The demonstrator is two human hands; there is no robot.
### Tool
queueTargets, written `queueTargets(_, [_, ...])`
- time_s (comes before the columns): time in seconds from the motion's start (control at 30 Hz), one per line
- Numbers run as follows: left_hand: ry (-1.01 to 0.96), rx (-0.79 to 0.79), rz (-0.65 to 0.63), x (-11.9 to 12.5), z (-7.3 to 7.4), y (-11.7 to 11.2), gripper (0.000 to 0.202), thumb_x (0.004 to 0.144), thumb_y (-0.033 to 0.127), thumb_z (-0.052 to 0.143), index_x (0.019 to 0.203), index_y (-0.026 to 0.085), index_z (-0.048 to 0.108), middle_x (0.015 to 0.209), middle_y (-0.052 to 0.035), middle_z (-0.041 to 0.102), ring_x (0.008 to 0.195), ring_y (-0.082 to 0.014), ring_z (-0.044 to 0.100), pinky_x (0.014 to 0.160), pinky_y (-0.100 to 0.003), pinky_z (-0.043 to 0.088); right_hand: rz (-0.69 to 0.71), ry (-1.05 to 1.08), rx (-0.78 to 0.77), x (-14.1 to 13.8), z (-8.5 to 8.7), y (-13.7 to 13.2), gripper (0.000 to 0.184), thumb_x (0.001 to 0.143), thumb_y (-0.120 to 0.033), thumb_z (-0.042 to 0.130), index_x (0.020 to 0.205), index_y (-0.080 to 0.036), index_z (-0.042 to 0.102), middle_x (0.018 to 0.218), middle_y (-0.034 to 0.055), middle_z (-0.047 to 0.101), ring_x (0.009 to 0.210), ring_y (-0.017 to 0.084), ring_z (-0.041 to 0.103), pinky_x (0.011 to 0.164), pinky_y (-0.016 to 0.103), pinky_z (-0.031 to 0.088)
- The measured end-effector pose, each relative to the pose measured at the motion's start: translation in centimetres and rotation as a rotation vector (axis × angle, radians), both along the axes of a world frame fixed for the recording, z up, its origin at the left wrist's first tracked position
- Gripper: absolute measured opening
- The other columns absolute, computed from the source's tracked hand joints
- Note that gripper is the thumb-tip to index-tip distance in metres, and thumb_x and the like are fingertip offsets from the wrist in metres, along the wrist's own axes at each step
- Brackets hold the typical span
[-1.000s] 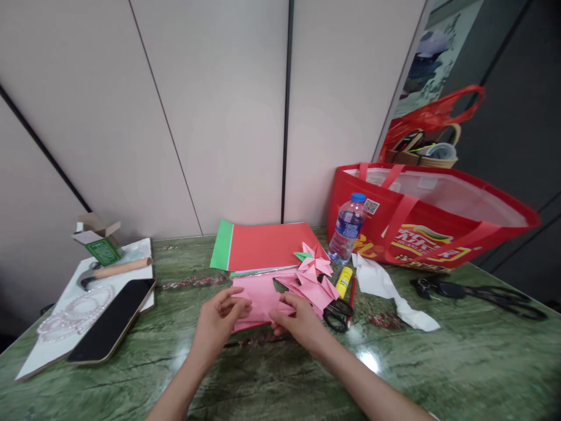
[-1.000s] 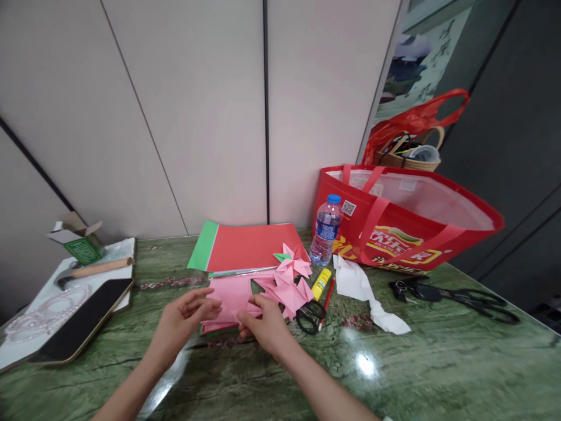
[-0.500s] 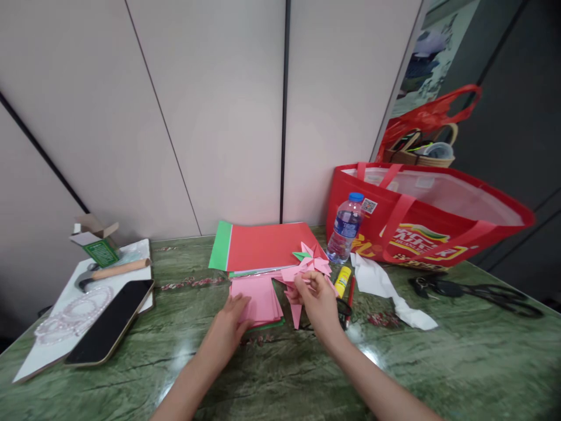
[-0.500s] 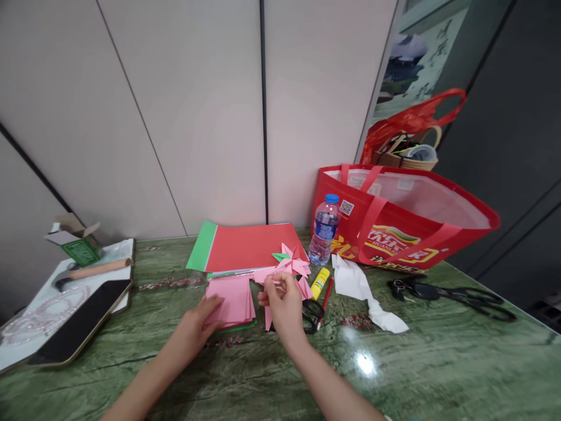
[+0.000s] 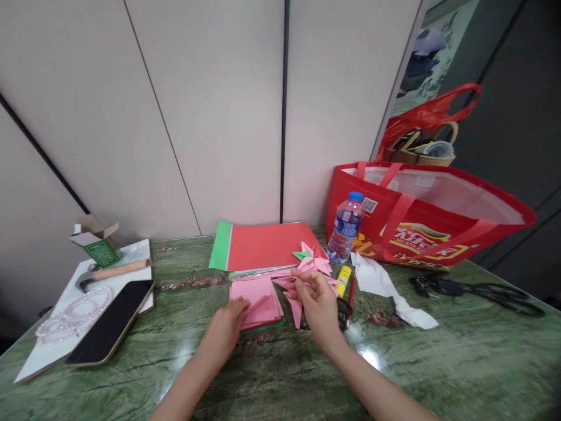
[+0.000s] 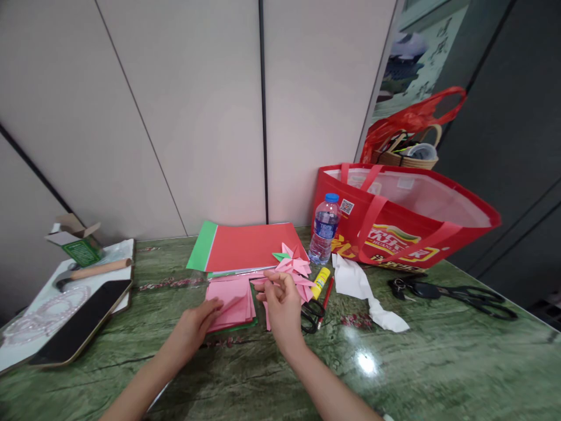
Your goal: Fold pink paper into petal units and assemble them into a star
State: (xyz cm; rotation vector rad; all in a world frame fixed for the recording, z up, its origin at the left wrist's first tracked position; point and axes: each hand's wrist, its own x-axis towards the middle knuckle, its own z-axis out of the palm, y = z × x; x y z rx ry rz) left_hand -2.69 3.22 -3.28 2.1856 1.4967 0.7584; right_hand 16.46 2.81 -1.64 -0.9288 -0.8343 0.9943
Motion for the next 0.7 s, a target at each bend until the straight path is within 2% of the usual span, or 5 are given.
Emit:
queueTargets(0.23, [0.014,0.104,0.039,0.2,0.4,-0.4,0.027,0.08,0.018,0.038,0.088,0.018,0.063,0.093,-0.0118,0.069,0.084,-0.0238,0.064,0.07,-0.029,0.047,0.133,-0.09,-0.013,-0.4,-0.8,-0.1,0.02,0.07,-0.034,0.061,0.077,-0.017,0.055,0.079,0.0039,0.062,0.066,0.015,0.062,0.054,0.026,0.052])
queueTargets(0.4, [-0.24,0.227,0.264,0.6,1.8,-1.2,0.024,0.08,0.025,0.042,0.093,0.017,0.06,0.083,-0.007,0.069,0.072,-0.0199,0.063,0.065,-0.027,0.044,0.15,-0.196,0.048,-0.5,-1.5,-0.2,0.01,0.07,-0.027,0.058,0.066,-0.018,0.056,0.093,0.0084,0.06,0.079,0.02,0.06,0.06,0.03,0.052])
queueTargets(0.5, [-0.56,0.071,0.294,1.1,2.7,-1.5,0.025,0.078,0.031,0.047,0.094,0.016,0.059,0.077,-0.0044,0.067,0.065,-0.0165,0.059,0.058,-0.023,0.043,0.109,-0.375,0.12,-0.4,-1.5,-0.3,0.009,0.07,-0.017,0.053,0.066,-0.019,0.061,0.102,0.009,0.058,0.097,0.023,0.055,0.073,0.033,0.049])
queueTargets(0.6, [-0.922,-0.225,0.234,1.7,3.3,-1.6,0.031,0.073,0.033,0.054,0.099,0.016,0.056,0.069,-0.0008,0.066,0.053,-0.0126,0.056,0.049,-0.021,0.041,0.134,-0.45,0.178,-0.3,-1.4,-0.5,0.029,0.068,-0.007,0.044,0.081,-0.022,0.066,0.112,0.0075,0.054,0.107,0.021,0.049,0.083,0.034,0.044])
queueTargets(0.7, [-1.136,-0.47,0.216,2.1,3.8,-1.6,0.039,0.066,0.03,0.063,0.101,0.015,0.055,0.065,0.0004,0.066,0.043,-0.0091,0.052,0.043,-0.019,0.04,0.2,-0.489,0.193,-0.3,-1.5,-0.6,0.049,0.064,-0.001,0.038,0.098,-0.025,0.064,0.116,0.005,0.051,0.112,0.019,0.045,0.09,0.035,0.039])
